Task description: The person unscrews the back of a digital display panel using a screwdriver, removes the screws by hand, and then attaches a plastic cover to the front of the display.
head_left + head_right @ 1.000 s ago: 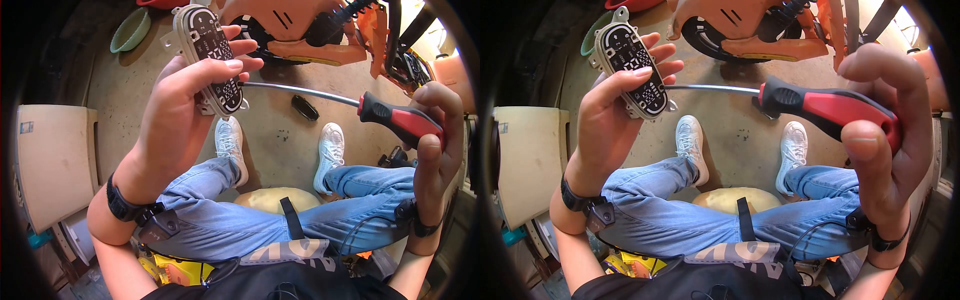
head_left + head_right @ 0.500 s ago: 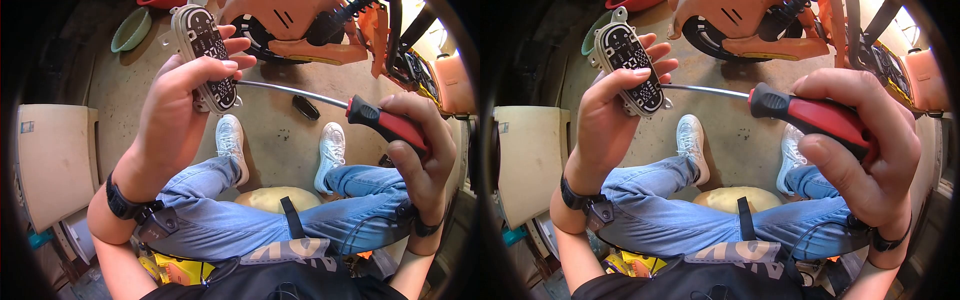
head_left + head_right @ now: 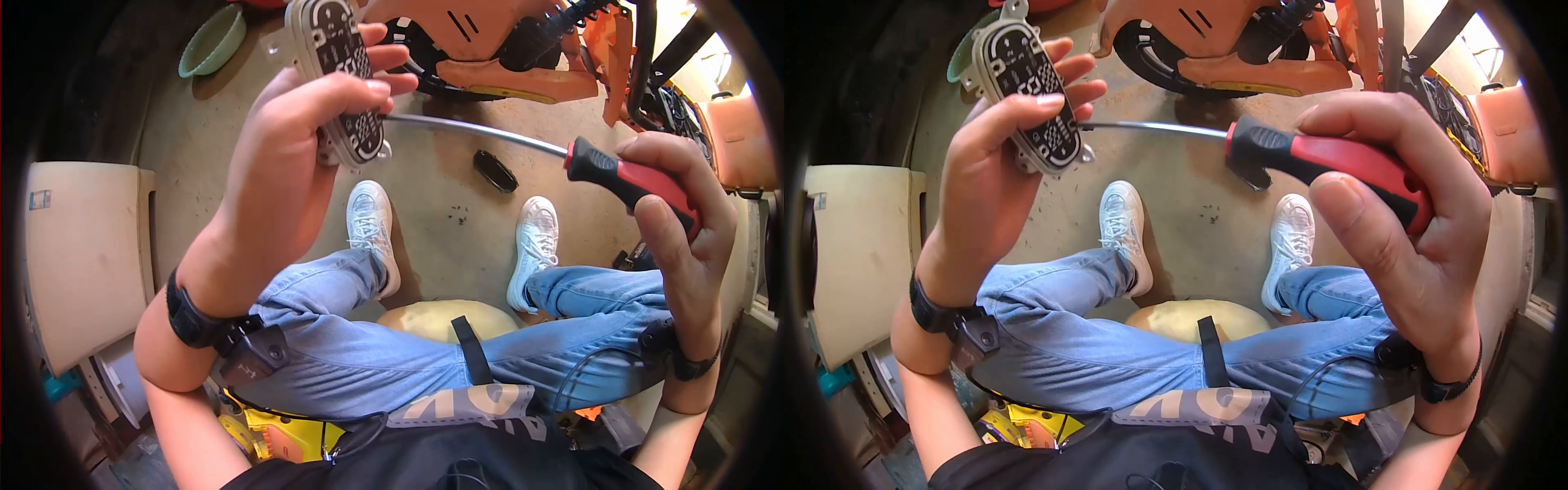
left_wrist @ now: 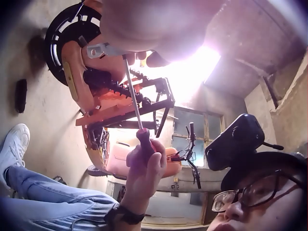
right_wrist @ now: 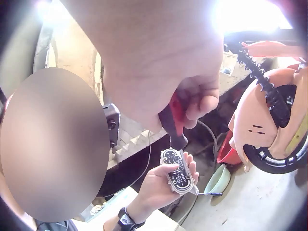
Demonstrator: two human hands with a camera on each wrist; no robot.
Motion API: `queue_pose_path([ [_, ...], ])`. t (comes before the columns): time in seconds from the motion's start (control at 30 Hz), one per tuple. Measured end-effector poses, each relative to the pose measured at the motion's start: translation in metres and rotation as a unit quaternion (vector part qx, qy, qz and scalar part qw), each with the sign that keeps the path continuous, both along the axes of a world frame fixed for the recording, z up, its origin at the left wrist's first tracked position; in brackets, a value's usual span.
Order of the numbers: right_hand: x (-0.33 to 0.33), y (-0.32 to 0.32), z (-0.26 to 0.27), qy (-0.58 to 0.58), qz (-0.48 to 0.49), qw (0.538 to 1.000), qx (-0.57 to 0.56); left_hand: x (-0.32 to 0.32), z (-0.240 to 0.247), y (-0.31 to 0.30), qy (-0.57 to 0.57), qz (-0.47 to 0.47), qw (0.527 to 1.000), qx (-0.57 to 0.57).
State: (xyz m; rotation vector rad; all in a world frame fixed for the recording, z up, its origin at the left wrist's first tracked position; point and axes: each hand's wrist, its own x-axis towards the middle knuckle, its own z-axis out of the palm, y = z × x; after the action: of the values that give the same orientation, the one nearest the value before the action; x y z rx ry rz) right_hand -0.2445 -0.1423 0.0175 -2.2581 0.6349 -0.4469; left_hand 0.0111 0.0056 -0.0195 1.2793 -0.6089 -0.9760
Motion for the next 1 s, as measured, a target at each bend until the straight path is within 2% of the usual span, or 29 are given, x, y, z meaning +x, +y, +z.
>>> queue_pose_path([
  [0.07, -0.001, -0.002, 0.001, 0.003, 0.011, 1.000, -0.017, 0.002, -0.003, -0.003, -0.008, -0.005, 1.000, -0.014],
  [0.13, -0.001, -0.003, 0.004, -0.001, 0.006, 0.995, -0.100, -0.002, 0.000, -0.006, -0.055, 0.035, 0.998, 0.005],
  [0.17, -0.004, -0.005, 0.002, -0.010, 0.004, 0.994, -0.106, 0.002, 0.018, 0.004, 0.048, -0.034, 0.998, -0.009],
  [0.27, 0.000, -0.002, -0.003, -0.052, -0.024, 0.996, -0.073, -0.002, 0.006, 0.001, 0.011, 0.050, 0.998, -0.032],
  [0.3, 0.003, -0.002, -0.007, -0.044, -0.012, 0.996, -0.074, 0.006, 0.009, 0.007, 0.082, 0.006, 0.996, -0.045],
  [0.33, 0.007, -0.004, -0.012, -0.011, -0.003, 0.998, -0.066, 0.011, 0.003, 0.005, 0.089, 0.016, 0.995, -0.048],
  [0.4, 0.016, -0.003, -0.023, 0.057, 0.011, 0.997, -0.059, 0.016, -0.007, -0.003, 0.023, 0.024, 0.999, 0.017],
  [0.43, 0.019, -0.004, -0.034, 0.068, 0.031, 0.995, -0.059, 0.016, -0.005, -0.004, 0.048, 0.035, 0.997, 0.052],
  [0.5, 0.025, -0.001, -0.051, 0.101, 0.056, 0.992, -0.051, 0.016, -0.009, -0.001, 0.020, 0.022, 0.999, 0.037],
  [0.57, 0.032, 0.000, -0.064, 0.161, 0.091, 0.977, -0.109, 0.028, -0.020, 0.004, -0.009, 0.010, 1.000, 0.024],
  [0.6, 0.037, 0.001, -0.070, 0.191, 0.106, 0.968, -0.125, 0.041, -0.029, 0.008, -0.355, -0.042, 0.932, -0.055],
  [0.63, 0.042, 0.001, -0.077, 0.212, 0.128, 0.960, -0.129, 0.049, -0.039, 0.012, -0.653, -0.089, 0.742, -0.123],
  [0.73, 0.058, 0.002, -0.111, 0.267, 0.170, 0.938, -0.139, 0.041, -0.034, 0.024, -0.668, -0.077, 0.723, -0.158],
  [0.77, 0.061, -0.001, -0.132, 0.258, 0.189, 0.935, -0.154, 0.037, -0.030, 0.026, -0.667, -0.072, 0.725, -0.157],
  [0.8, 0.062, -0.004, -0.155, 0.249, 0.207, 0.931, -0.168, 0.031, -0.024, 0.025, -0.419, -0.088, 0.900, -0.078],
  [0.83, 0.064, -0.006, -0.174, 0.251, 0.210, 0.929, -0.171, 0.025, -0.017, 0.023, -0.132, -0.096, 0.987, 0.006],
  [0.87, 0.066, -0.005, -0.192, 0.278, 0.215, 0.917, -0.190, 0.016, -0.003, 0.015, -0.130, -0.092, 0.987, 0.004],
  [0.93, 0.067, -0.007, -0.221, 0.304, 0.224, 0.902, -0.209, -0.002, 0.023, 0.000, -0.066, 0.041, 0.973, 0.218],
  [0.97, 0.068, -0.009, -0.232, 0.295, 0.228, 0.903, -0.212, -0.001, 0.014, 0.008, -0.064, 0.045, 0.973, 0.218],
  [1.0, 0.068, -0.010, -0.243, 0.285, 0.232, 0.905, -0.214, -0.001, -0.002, 0.021, -0.158, 0.008, 0.982, 0.105],
])
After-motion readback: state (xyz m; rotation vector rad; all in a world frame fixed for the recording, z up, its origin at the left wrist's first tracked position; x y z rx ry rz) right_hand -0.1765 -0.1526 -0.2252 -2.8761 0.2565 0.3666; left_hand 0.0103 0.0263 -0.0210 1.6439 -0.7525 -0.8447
